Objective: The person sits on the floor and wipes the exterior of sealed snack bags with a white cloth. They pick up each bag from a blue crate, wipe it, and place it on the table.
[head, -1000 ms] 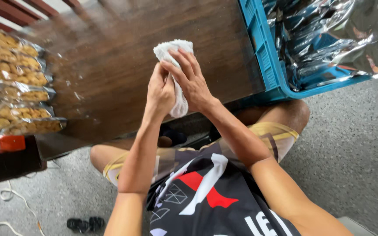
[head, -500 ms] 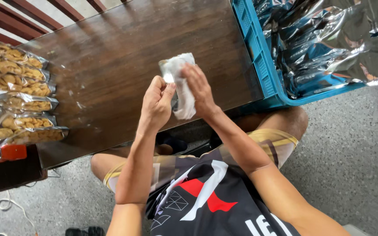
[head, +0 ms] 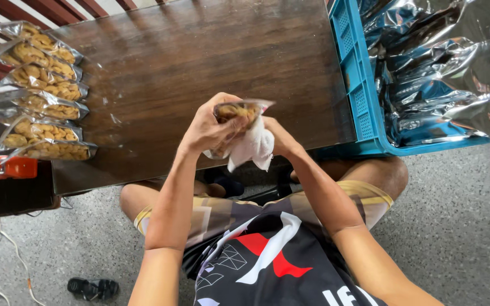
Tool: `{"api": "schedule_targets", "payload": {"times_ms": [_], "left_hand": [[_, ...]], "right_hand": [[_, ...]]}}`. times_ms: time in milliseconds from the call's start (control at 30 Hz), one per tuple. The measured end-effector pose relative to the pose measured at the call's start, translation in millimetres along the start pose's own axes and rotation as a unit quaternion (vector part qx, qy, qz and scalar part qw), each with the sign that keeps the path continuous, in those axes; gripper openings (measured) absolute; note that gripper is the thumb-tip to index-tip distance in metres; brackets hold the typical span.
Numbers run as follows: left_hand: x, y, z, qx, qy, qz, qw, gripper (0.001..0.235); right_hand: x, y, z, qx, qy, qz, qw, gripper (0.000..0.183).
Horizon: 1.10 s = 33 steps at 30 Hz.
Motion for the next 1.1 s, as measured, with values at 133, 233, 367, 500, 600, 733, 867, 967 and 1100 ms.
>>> {"api": "schedule_targets", "payload": {"times_ms": [133,233,367,500,600,733,867,967,1100], "left_hand": [[27.7,-13.1,-22.7,-0.053,-0.03,-0.154,0.986,0.048],[40.2,-26.2,-30.6,-0.017,0.002,-0.26,0.965,0.044],[44.2,-16.1,-10.3,0.086,0.191,-0.258,0.943,0.043],[47.5,-11.1,-7.7,0.043,0.174,-0.209,0.961,0.038],[65.1,-18.1,-17.8,0.038,0.117,-0.257,0.958,0.035],[79.6,-6.2,7.3,0.095,0.173,-0.195,0.961,0.033],[90.2,-0.8,7.1,0.091,0.124,-0.212,0.965,0.024],[93.9,2.5,-4.0,0.093,0.005,-0.192,0.977,0.028],[115.6,0.1,-9.2,0.034,0.033,-0.207,0.977,0.026]], "right_hand": [[14.6,-19.3,-30.4,-0.134,0.151,-0.016,0.979,0.035],[31.9,-24.0,-36.7,-0.185,0.203,-0.026,0.961,0.031],[54.0,10.4,8.0,-0.111,0.025,-0.061,0.992,0.027],[59.5,41.2,25.8,-0.128,-0.079,0.033,0.988,0.024],[59.2,43.0,15.6,-0.105,-0.36,0.194,0.907,0.029],[70.9,33.3,24.3,-0.106,-0.341,0.05,0.933,0.042],[52.4,33.1,21.6,-0.127,-0.188,0.038,0.973,0.035],[24.1,21.2,-10.1,-0.128,-0.007,0.079,0.989,0.035],[-25.5,1.5,-28.5,-0.175,0.109,0.037,0.978,0.03]]}}
Point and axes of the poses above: each hand's wrist, its own y-axis towards the middle knuckle, its own z-axis out of the palm, x = y × z, the point moved 7 cm from there along y, towards the middle knuckle, and after that the axes turned 14 degrees about y, right-handed, at the moved point
